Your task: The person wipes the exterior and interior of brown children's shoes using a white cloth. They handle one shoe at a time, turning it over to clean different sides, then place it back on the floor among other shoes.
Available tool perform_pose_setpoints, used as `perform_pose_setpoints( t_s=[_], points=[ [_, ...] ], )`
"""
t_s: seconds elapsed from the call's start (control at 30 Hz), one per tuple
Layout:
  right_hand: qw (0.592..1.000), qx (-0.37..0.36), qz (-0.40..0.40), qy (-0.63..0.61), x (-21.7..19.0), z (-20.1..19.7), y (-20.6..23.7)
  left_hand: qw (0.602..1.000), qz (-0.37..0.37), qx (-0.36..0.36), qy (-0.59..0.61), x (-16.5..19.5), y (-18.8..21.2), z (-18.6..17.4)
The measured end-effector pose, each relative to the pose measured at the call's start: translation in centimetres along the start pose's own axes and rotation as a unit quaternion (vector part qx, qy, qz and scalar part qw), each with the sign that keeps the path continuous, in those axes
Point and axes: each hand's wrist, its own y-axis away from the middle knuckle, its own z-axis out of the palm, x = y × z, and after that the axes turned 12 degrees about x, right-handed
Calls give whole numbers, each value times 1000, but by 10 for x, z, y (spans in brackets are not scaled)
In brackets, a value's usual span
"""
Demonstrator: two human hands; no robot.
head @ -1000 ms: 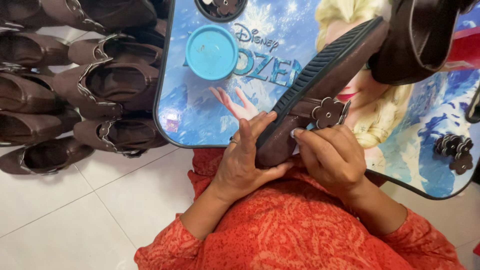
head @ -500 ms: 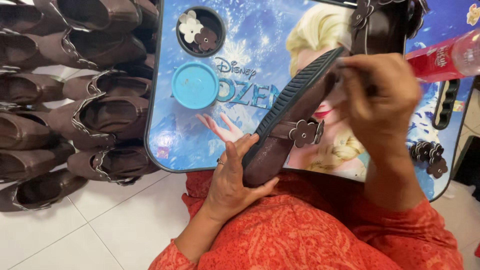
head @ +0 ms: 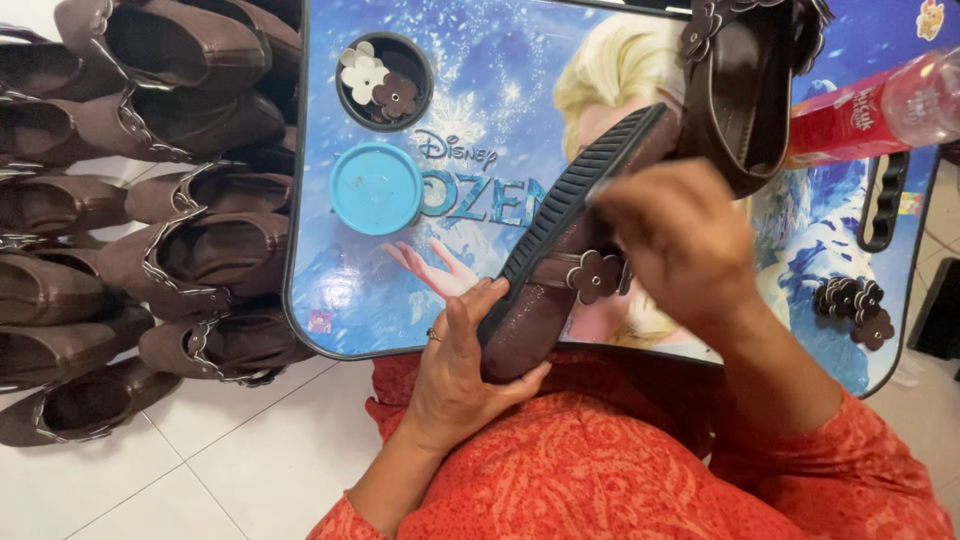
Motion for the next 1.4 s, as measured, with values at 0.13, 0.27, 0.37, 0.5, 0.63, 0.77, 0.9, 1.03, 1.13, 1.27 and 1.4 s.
perform_pose_setpoints(
  t_s=[0.13, 0.27, 0.37, 0.5, 0.63, 0.77, 0.9, 1.03, 1.13, 1.27, 1.4],
  points=[
    [1000, -16, 4, -25, 3, -4, 8, 998, -70, -3, 5, 5, -5, -4],
    [991, 48, 128, 10, 10, -5, 9, 997, -70, 34, -2, 10, -13, -6],
    [998, 28, 42, -36, 8, 0, 8, 993, -115, 15, 26, 11, -14, -3],
    [998, -26, -58, -12, 7, 1, 4, 994, -107, 13, 19, 9, -7, -1],
    [998, -9, -8, 58, 7, -13, 7, 995, -100, 16, 18, 5, -1, 1],
    [1000, 20, -4, -6, -12, -14, 24, 996, -87, 28, 13, 3, -1, 2],
    [992, -71, -76, -72, -40, 2, 33, 996, -82, 24, 15, 3, 0, 2],
    [974, -167, -31, -150, -51, -12, 29, 996, -92, 17, -1, 1, 4, 2],
    [957, -189, 36, -218, -45, -39, 24, 996, -91, 15, 3, -2, 7, 1],
    [968, -160, 136, -138, -38, -63, 29, 995, -94, 18, 32, -4, 8, 1],
    [948, -41, 296, -106, -24, -57, 37, 995, -101, 9, 1, -2, 8, 1]
  ],
)
